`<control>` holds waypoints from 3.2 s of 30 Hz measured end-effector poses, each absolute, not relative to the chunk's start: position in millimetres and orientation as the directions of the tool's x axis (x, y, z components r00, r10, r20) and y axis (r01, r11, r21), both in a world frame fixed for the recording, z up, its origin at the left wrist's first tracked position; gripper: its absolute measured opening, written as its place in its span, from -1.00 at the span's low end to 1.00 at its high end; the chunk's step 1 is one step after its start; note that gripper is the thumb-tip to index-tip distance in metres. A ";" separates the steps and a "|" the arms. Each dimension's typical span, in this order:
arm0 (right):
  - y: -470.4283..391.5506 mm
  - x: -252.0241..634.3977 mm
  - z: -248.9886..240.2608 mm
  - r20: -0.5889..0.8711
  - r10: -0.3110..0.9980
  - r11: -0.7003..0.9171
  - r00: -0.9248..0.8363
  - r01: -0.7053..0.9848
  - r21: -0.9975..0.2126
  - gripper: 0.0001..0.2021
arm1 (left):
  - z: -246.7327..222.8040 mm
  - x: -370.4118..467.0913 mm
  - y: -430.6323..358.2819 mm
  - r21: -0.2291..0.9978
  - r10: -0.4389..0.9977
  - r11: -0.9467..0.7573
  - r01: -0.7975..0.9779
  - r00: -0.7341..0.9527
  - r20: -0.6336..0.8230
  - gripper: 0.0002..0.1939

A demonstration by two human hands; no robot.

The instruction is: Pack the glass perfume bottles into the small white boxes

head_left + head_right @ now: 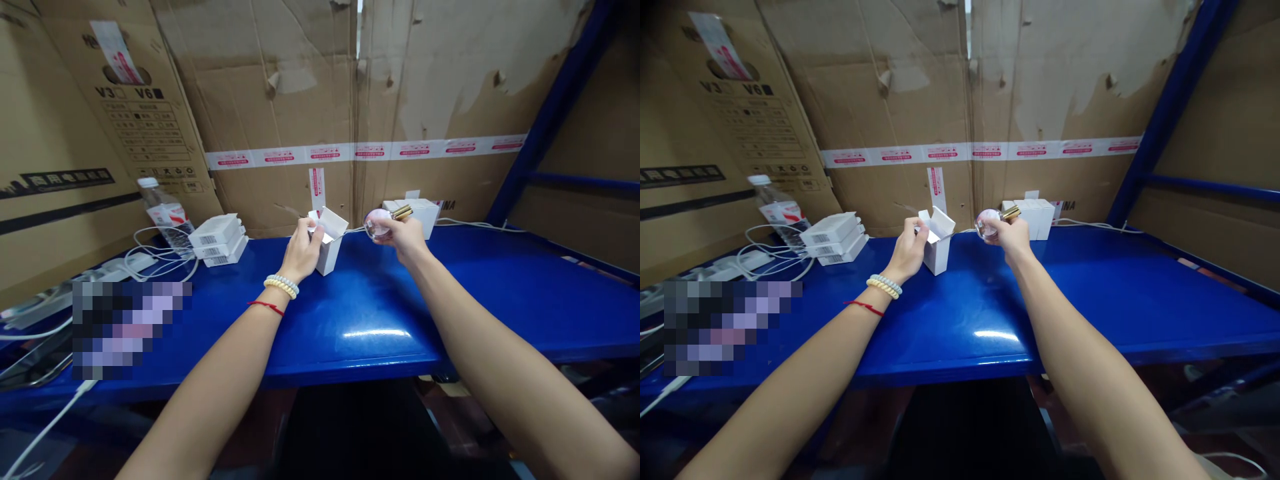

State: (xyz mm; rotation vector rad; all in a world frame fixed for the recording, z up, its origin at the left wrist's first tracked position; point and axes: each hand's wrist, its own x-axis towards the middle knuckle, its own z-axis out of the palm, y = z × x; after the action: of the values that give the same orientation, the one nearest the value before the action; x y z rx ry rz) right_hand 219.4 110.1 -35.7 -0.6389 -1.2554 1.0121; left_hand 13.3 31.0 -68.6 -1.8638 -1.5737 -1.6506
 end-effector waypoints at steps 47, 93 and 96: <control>92.2 209.5 -39.5 0.622 0.684 0.497 -0.382 -0.380 -0.780 -0.52 | -67.7 19.7 33.1 0.605 0.684 -0.717 0.347 0.182 0.706 -0.53; 107.0 199.6 -59.9 0.423 0.758 0.363 -0.496 -0.219 -0.906 -0.53 | -88.4 21.7 50.3 0.715 0.765 -0.613 0.338 0.026 0.643 -0.52; 106.1 199.7 -59.8 0.427 0.742 0.384 -0.517 -0.194 -0.903 -0.52 | -86.2 21.6 47.3 0.688 0.759 -0.623 0.372 0.073 0.647 -0.53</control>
State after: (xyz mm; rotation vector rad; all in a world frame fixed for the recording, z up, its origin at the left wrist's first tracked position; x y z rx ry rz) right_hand 199.7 106.1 -59.8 -0.4841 -1.7285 1.2832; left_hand 21.6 47.3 -86.2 -2.5233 -1.4102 -1.9612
